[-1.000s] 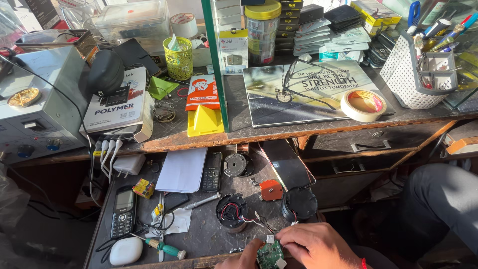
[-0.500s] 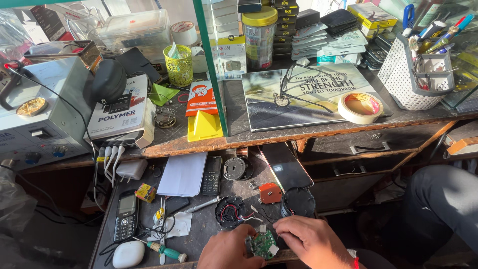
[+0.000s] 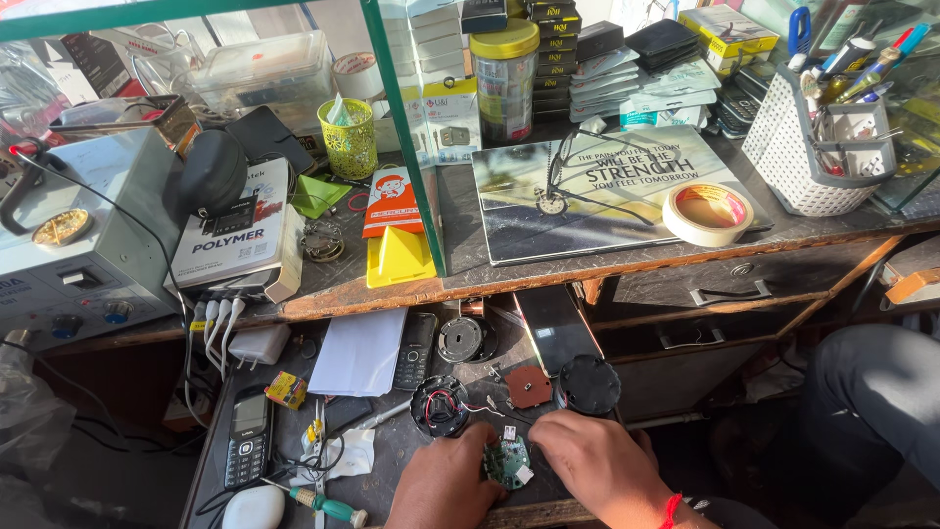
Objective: The person uses a soldering iron to attach wires and components onto a circuit board. They manipulate small wires by hand and periodically touch the soldering station to adjust the tool.
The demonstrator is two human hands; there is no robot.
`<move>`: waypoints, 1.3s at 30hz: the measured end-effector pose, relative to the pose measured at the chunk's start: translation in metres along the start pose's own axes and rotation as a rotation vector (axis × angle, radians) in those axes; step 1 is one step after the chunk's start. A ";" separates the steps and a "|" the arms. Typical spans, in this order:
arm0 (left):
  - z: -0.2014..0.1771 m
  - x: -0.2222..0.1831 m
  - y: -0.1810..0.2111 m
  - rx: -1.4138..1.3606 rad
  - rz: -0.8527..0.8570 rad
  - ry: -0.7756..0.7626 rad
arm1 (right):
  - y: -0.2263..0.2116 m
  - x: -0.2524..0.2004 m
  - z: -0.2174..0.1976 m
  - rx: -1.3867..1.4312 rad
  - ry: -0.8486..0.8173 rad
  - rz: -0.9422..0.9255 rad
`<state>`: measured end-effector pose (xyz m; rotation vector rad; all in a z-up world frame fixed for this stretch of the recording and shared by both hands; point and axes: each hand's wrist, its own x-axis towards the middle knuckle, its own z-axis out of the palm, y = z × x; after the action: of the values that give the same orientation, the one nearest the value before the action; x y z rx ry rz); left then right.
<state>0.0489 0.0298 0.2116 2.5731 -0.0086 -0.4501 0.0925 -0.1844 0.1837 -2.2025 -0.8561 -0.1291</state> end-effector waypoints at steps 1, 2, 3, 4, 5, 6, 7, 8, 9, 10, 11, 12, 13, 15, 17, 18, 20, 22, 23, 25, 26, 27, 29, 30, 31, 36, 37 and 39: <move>0.001 -0.001 -0.002 -0.014 0.010 -0.001 | 0.000 -0.001 0.001 -0.013 -0.017 -0.027; 0.001 -0.003 -0.005 -0.028 0.020 -0.002 | 0.001 -0.001 0.000 -0.026 -0.034 -0.055; 0.001 -0.002 -0.008 -0.042 0.035 0.002 | 0.001 0.000 -0.001 -0.043 -0.049 -0.086; 0.002 -0.003 -0.009 -0.067 0.028 0.000 | 0.000 0.001 -0.002 -0.049 -0.060 -0.085; 0.004 -0.003 -0.012 -0.092 0.020 -0.001 | -0.002 0.002 -0.002 -0.054 -0.071 -0.085; 0.006 -0.004 -0.015 -0.117 0.012 -0.002 | -0.004 0.003 -0.003 -0.059 -0.081 -0.086; 0.009 -0.005 -0.019 -0.122 0.037 0.032 | -0.006 0.004 -0.003 -0.077 -0.081 -0.071; 0.012 -0.005 -0.023 -0.128 0.062 0.065 | -0.008 0.005 -0.002 -0.094 -0.081 -0.056; 0.017 -0.007 -0.028 -0.133 0.087 0.095 | -0.009 0.005 -0.002 -0.111 -0.080 -0.038; 0.023 -0.008 -0.034 -0.142 0.088 0.107 | -0.009 0.004 -0.001 -0.104 -0.080 -0.037; 0.028 -0.009 -0.039 -0.149 0.091 0.119 | -0.008 0.004 0.000 -0.097 -0.077 -0.036; 0.034 -0.011 -0.044 -0.157 0.095 0.131 | -0.006 0.004 0.001 -0.090 -0.074 -0.035; 0.037 -0.012 -0.050 -0.178 0.100 0.142 | -0.002 0.003 0.002 -0.090 -0.065 -0.047; 0.041 -0.017 -0.062 -0.219 0.106 0.170 | 0.009 0.001 0.008 -0.085 -0.047 -0.079; 0.038 -0.024 -0.070 -0.250 0.124 0.214 | 0.022 -0.001 0.012 -0.131 -0.034 -0.126; 0.032 -0.031 -0.074 -0.260 0.123 0.246 | 0.028 -0.001 0.015 -0.144 -0.028 -0.162; 0.012 -0.048 -0.080 -0.273 0.166 0.355 | 0.040 0.019 0.030 -0.134 -0.022 -0.228; -0.014 -0.071 -0.089 -0.280 0.173 0.485 | 0.054 0.045 0.046 -0.124 -0.023 -0.235; -0.028 -0.082 -0.091 -0.292 0.170 0.549 | 0.058 0.061 0.061 -0.124 -0.032 -0.219; -0.060 -0.097 -0.093 -0.233 0.153 0.790 | 0.067 0.089 0.086 -0.108 -0.066 -0.136; -0.078 -0.102 -0.096 -0.160 0.135 0.966 | 0.074 0.100 0.094 -0.103 -0.083 -0.082; -0.101 -0.102 -0.102 -0.045 0.132 1.113 | 0.083 0.107 0.098 -0.082 -0.106 -0.005; -0.157 -0.100 -0.121 0.081 0.108 1.286 | 0.103 0.117 0.102 -0.031 -0.136 0.162; -0.185 -0.093 -0.129 0.223 0.155 1.441 | 0.113 0.120 0.102 0.030 -0.153 0.249; -0.218 -0.082 -0.139 0.259 0.078 1.463 | 0.124 0.121 0.103 0.105 -0.160 0.338; -0.346 -0.014 -0.188 0.394 -0.243 1.390 | 0.166 0.141 0.103 0.761 -0.118 0.736; -0.364 0.001 -0.197 0.411 -0.312 1.330 | 0.172 0.147 0.100 0.927 -0.106 0.783; -0.386 0.028 -0.214 0.431 -0.424 1.224 | 0.185 0.158 0.094 1.223 -0.075 0.859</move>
<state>0.1810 0.4037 0.4082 2.8095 0.9487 1.1380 0.3127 -0.1259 0.0563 -1.2038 0.1086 0.7090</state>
